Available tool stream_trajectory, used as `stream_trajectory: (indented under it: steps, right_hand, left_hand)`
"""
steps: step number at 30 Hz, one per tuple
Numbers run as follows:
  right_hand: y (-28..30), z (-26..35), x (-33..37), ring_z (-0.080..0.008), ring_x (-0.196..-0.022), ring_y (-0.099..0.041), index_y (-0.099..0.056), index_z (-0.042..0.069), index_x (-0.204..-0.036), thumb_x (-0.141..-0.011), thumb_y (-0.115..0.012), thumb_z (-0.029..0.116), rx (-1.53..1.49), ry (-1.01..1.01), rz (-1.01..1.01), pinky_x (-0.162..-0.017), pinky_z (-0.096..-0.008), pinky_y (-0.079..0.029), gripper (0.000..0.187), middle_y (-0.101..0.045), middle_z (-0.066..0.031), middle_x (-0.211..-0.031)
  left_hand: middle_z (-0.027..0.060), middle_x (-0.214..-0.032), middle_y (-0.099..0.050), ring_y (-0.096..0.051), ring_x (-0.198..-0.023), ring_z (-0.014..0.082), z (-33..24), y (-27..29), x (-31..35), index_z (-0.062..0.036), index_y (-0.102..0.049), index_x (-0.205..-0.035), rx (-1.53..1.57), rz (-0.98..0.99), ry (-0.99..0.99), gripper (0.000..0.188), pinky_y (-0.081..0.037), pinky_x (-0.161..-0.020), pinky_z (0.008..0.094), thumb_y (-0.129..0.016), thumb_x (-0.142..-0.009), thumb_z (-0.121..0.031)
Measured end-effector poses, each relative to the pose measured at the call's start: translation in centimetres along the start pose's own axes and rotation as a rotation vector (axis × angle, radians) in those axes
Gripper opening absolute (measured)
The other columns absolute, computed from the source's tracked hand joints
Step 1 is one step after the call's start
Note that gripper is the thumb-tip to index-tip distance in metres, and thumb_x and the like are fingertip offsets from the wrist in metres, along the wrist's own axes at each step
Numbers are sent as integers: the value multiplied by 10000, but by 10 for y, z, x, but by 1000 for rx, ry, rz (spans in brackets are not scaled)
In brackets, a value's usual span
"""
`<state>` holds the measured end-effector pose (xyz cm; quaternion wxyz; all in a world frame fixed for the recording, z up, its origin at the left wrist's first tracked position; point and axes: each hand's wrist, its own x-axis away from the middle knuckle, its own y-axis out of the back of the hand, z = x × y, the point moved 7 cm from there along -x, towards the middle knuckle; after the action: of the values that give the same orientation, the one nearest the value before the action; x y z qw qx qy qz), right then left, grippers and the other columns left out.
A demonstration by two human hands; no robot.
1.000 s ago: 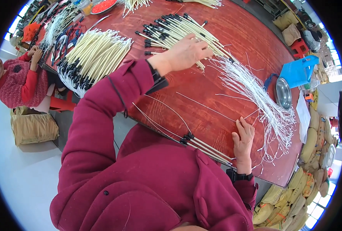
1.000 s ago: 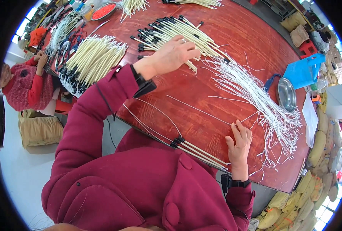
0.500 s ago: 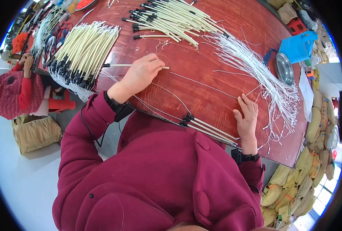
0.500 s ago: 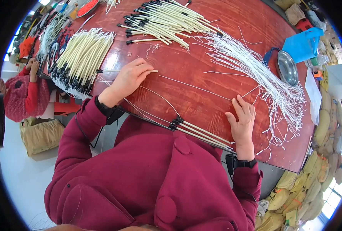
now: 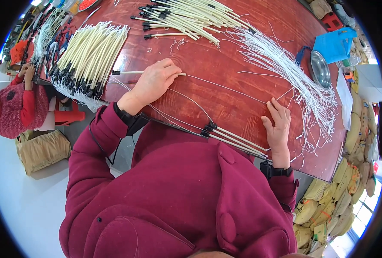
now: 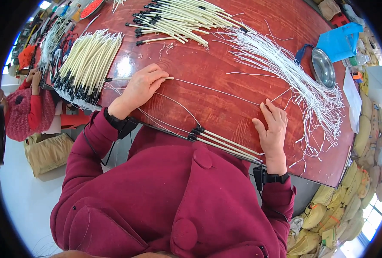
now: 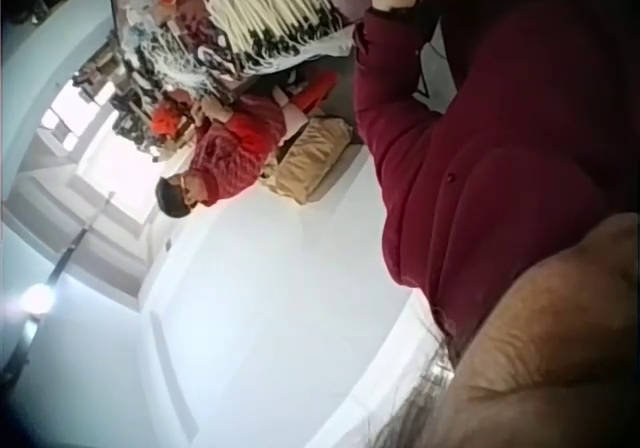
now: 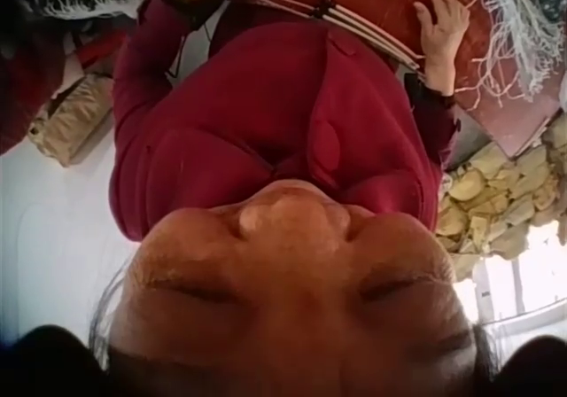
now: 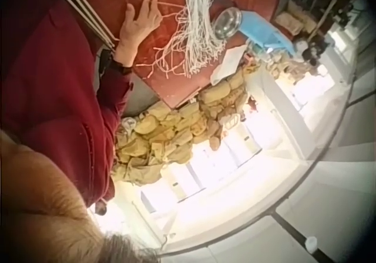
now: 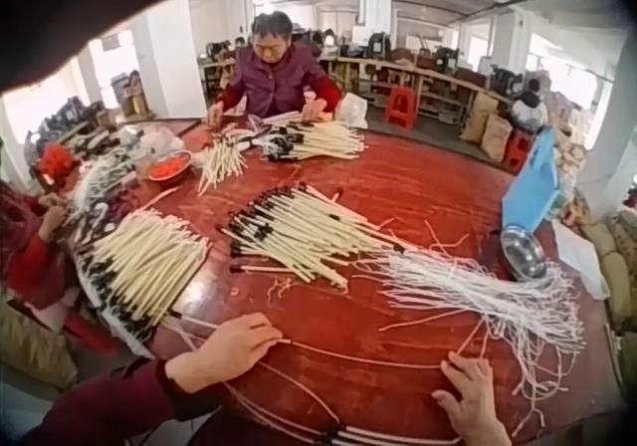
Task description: Manually assembling components by inserting white fibers into sleeves on sticks.
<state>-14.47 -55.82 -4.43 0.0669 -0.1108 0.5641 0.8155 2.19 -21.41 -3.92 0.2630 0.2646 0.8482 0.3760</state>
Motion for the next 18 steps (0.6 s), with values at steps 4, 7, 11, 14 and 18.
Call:
stream_trajectory:
  steps: [4, 7, 11, 14, 18]
  right_hand:
    - [0, 2, -1, -340, -1200, -570, -693, 7, -1302, -932, -729, 359, 3, -2, 4, -1062, -433, -440, 512, -640, -140, -1383]
    - [1, 1, 0, -337, -1202, -570, -691, 8, -1306, -927, -732, 365, 5, -9, 10, -1066, -434, -437, 523, -638, -137, -1386]
    - [1, 0, 0, -333, -1206, -569, -692, 10, -1307, -923, -736, 375, 7, -17, 18, -1076, -435, -426, 532, -635, -134, -1392]
    - [1, 2, -1, -331, -1216, -563, -685, 11, -1318, -918, -738, 385, 1, -2, 45, -1087, -438, -415, 550, -626, -131, -1408]
    - [-4, 17, -8, -336, -1251, -540, -647, 8, -1366, -912, -738, 412, -9, 63, 139, -1110, -449, -393, 614, -590, -135, -1457]
  left_hand:
    - [136, -1001, -647, -663, -930, 359, -2, -1, -1, -9, -704, -1073, -5, -2, -19, 140, -536, -809, 408, -661, -942, -34]
    - [139, -997, -648, -662, -935, 362, -3, -3, -2, -5, -705, -1067, 10, 9, -4, 136, -536, -813, 406, -665, -940, -34]
    - [125, -994, -652, -664, -934, 353, -5, -4, -4, -19, -713, -1057, 8, -2, -10, 133, -533, -807, 412, -682, -929, -38]
    - [112, -973, -647, -664, -919, 339, -12, -6, -7, -39, -716, -1017, -86, -31, -101, 117, -534, -803, 413, -680, -906, -38]
    - [85, -908, -636, -669, -888, 312, -39, -39, -31, -74, -707, -903, -206, 15, -282, 68, -543, -785, 411, -656, -860, -61]
